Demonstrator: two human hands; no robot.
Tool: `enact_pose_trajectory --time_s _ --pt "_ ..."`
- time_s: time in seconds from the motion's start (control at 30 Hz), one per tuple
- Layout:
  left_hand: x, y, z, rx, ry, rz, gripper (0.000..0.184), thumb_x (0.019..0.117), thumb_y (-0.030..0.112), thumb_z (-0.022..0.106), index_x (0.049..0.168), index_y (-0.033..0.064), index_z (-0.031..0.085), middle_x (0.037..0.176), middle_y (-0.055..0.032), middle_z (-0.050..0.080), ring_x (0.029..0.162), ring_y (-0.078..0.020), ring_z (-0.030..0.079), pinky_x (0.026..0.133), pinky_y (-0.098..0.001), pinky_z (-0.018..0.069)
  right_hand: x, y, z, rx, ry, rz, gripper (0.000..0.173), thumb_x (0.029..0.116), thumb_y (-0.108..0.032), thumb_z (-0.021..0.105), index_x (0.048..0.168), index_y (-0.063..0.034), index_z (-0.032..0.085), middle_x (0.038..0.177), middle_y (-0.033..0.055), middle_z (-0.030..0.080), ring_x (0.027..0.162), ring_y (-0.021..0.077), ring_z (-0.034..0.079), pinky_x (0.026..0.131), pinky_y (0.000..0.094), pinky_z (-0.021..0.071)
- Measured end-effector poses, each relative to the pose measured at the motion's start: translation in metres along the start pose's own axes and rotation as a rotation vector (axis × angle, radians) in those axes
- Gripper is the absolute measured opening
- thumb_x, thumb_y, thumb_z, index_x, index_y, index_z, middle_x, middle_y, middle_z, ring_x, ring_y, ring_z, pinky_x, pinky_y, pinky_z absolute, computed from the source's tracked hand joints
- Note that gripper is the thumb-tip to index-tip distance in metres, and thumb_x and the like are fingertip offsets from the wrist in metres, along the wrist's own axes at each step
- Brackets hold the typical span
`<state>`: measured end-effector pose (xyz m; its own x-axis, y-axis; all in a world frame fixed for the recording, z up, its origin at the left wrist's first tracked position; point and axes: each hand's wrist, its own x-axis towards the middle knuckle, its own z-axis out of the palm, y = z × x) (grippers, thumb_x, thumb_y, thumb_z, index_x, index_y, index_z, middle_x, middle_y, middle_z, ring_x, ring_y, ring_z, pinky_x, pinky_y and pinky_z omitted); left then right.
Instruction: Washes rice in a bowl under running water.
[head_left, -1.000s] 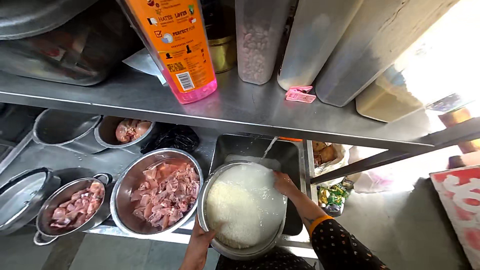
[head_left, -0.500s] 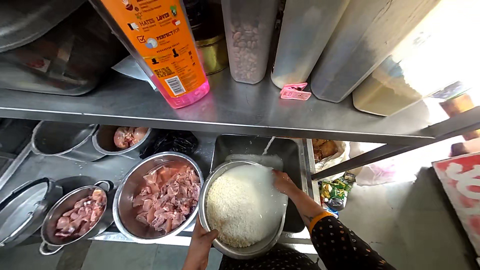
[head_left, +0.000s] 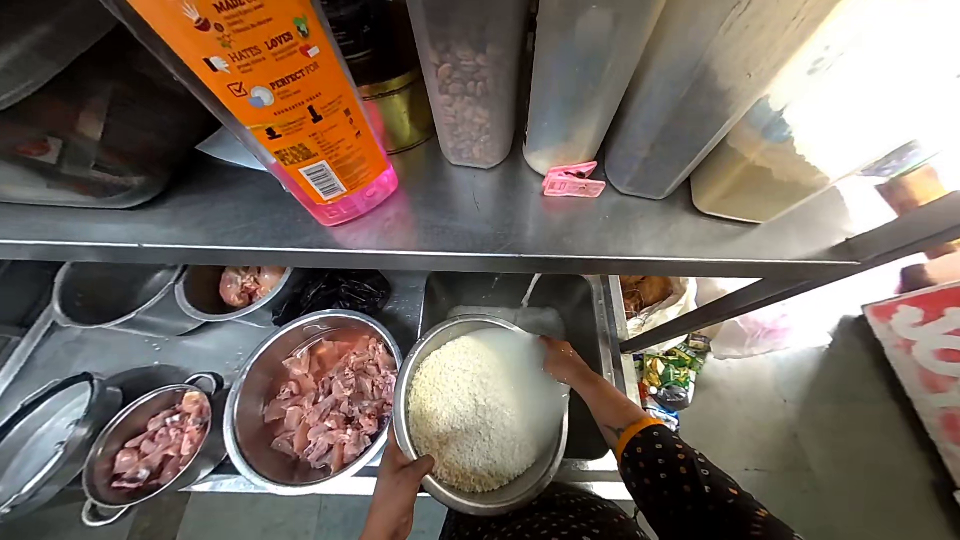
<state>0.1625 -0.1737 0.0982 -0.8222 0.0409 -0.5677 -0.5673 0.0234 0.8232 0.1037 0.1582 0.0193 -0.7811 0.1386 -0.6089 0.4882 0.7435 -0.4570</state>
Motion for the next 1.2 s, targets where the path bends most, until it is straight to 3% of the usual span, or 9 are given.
enact_pose_trajectory --time_s 0.13,0.27,0.57,0.77,1.2 --pt "-0.003 0.007 0.0 0.022 0.01 -0.017 0.1 0.0726 -0.014 0.058 0.161 0.0086 0.015 0.139 -0.0184 0.055 0.108 -0.0205 0.068 0.078 -0.035 0.0618 0.003 0.001 0.004 0.003 -0.009 -0.009 0.057 0.0921 -0.002 0.062 0.148 -0.0016 0.05 0.137 0.0265 0.06 0.128 0.0434 0.058 0.105 0.0626 0.0471" --pt "-0.005 0.009 -0.001 0.043 0.009 0.007 0.103 0.0702 -0.014 0.058 0.161 0.0086 0.014 0.145 -0.0184 0.051 0.115 -0.0194 0.065 0.084 -0.0344 0.0604 0.003 0.001 0.006 0.032 -0.019 -0.015 0.061 0.0901 -0.002 0.065 0.149 -0.0032 0.05 0.139 0.0261 0.059 0.129 0.0441 0.058 0.105 0.0646 0.0468" --pt "-0.011 0.015 -0.002 0.045 0.025 -0.023 0.106 0.0715 -0.016 0.058 0.162 0.0128 0.012 0.148 -0.0188 0.049 0.113 -0.0221 0.066 0.079 -0.0367 0.0617 0.0 -0.007 0.004 0.031 -0.041 -0.025 0.058 0.0909 0.0 0.063 0.148 -0.0042 0.051 0.138 0.0248 0.06 0.128 0.0426 0.059 0.105 0.0629 0.0469" --pt "-0.015 0.022 0.001 0.067 0.022 -0.004 0.107 0.0709 -0.015 0.058 0.163 0.0114 0.011 0.151 -0.0177 0.046 0.12 -0.0188 0.063 0.087 -0.0339 0.0595 0.0 -0.008 0.004 0.01 -0.047 -0.032 0.056 0.0921 -0.002 0.062 0.147 -0.0035 0.051 0.137 0.0246 0.061 0.128 0.0419 0.059 0.105 0.062 0.0472" --pt "-0.017 0.027 0.004 0.101 0.012 0.02 0.107 0.0692 -0.014 0.059 0.162 0.0094 0.011 0.152 -0.0178 0.044 0.123 -0.018 0.06 0.091 -0.0322 0.0578 -0.005 -0.007 0.005 0.045 -0.031 -0.028 0.054 0.0904 0.0 0.064 0.143 -0.0047 0.054 0.132 0.0247 0.063 0.121 0.0433 0.062 0.1 0.0633 0.0498"
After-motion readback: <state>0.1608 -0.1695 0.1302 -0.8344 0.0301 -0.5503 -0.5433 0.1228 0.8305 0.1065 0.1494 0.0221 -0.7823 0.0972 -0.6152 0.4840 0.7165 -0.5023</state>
